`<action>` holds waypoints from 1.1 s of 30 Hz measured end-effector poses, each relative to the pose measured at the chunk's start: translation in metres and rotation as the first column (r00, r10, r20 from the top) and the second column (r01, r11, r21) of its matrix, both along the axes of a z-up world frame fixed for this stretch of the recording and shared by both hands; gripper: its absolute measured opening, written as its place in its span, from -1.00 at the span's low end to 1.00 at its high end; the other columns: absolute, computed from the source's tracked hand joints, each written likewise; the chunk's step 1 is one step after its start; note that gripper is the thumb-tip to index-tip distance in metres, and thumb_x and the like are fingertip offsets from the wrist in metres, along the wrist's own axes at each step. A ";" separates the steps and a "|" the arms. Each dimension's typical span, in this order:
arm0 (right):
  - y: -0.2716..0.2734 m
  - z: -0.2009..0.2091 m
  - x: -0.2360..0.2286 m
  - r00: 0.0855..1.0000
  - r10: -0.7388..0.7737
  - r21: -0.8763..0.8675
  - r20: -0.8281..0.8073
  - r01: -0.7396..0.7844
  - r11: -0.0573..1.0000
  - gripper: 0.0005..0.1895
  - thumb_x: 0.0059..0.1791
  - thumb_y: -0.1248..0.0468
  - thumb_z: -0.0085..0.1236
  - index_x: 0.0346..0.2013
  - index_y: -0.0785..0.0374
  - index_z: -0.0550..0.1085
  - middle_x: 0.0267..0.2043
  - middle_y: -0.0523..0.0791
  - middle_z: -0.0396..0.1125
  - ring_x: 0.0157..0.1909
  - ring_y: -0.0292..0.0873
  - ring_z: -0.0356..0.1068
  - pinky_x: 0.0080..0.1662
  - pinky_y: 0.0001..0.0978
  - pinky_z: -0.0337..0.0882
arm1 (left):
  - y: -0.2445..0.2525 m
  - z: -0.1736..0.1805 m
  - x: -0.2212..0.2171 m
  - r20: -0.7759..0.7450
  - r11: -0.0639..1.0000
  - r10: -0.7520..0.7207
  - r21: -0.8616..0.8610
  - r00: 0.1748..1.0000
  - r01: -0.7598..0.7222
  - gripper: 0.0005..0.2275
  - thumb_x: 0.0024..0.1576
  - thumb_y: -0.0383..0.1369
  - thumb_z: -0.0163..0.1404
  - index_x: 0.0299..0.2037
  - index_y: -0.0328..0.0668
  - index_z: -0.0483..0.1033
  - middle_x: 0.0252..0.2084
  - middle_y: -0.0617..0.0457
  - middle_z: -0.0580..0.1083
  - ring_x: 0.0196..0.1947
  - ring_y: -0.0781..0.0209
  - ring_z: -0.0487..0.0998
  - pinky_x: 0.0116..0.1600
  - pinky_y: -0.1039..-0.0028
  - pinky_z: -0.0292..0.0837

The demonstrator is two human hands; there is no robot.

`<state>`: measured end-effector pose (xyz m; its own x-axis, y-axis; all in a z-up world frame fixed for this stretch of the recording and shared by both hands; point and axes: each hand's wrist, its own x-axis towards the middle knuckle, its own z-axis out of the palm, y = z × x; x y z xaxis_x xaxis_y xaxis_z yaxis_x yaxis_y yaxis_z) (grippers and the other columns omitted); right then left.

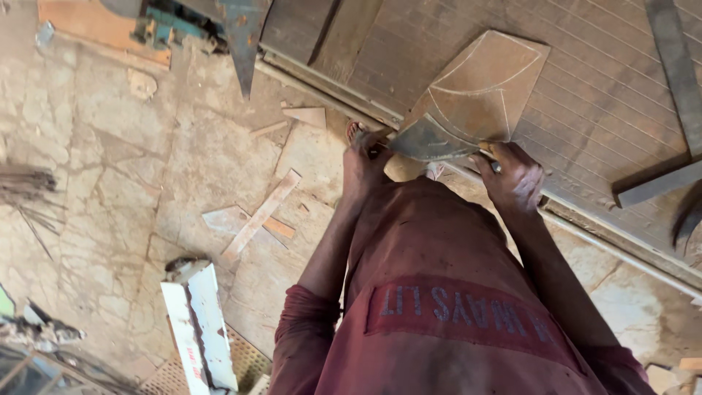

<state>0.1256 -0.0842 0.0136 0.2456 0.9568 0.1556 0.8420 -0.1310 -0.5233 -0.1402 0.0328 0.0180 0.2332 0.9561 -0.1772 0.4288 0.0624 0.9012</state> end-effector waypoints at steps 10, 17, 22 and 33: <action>0.002 0.002 0.015 0.990 0.058 -0.043 -0.128 -0.064 0.997 -0.77 0.00 0.16 0.42 -0.17 0.23 0.61 -0.25 0.00 0.50 -0.36 0.02 0.49 -0.23 -0.17 0.46 | -0.024 -0.028 0.011 -0.027 0.965 0.231 0.132 0.973 -0.226 -0.76 0.05 -0.38 0.30 -0.09 -0.24 0.67 -0.24 -0.07 0.64 -0.29 0.22 0.66 -0.14 0.44 0.57; 0.005 0.001 0.022 0.977 0.094 -0.059 -0.191 -0.107 0.993 -0.78 0.01 0.18 0.40 -0.19 0.25 0.60 -0.29 0.02 0.49 -0.34 0.00 0.50 -0.22 -0.19 0.46 | -0.028 -0.018 0.020 0.032 0.961 0.277 -0.004 0.960 -0.277 -0.77 0.10 -0.38 0.22 -0.05 -0.21 0.66 -0.25 -0.03 0.65 -0.28 0.22 0.68 -0.12 0.44 0.59; 0.008 -0.002 0.028 0.987 0.067 -0.109 -0.143 -0.083 0.991 -0.75 0.00 0.17 0.42 -0.22 0.29 0.60 -0.34 0.04 0.48 -0.38 0.00 0.48 -0.24 -0.17 0.44 | -0.033 0.000 0.028 -0.125 0.952 0.242 0.222 0.962 -0.211 -0.81 0.11 -0.40 0.20 -0.09 -0.18 0.69 -0.18 -0.06 0.61 -0.32 0.08 0.65 -0.15 0.36 0.54; 0.002 0.007 0.020 0.977 0.072 -0.037 -0.203 -0.081 0.996 -0.83 0.02 0.25 0.41 -0.20 0.28 0.61 -0.32 0.02 0.48 -0.34 -0.04 0.47 -0.22 -0.22 0.41 | -0.030 -0.015 0.009 -0.060 0.963 0.249 0.121 0.967 -0.241 -0.83 0.15 -0.35 0.18 -0.11 -0.19 0.69 -0.25 -0.08 0.65 -0.30 0.18 0.71 -0.17 0.42 0.59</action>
<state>0.1454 -0.0820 0.0206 0.1929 0.9790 0.0667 0.7286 -0.0974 -0.6779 -0.1315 0.0025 0.0029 -0.0206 0.9970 -0.0740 0.4785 0.0748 0.8749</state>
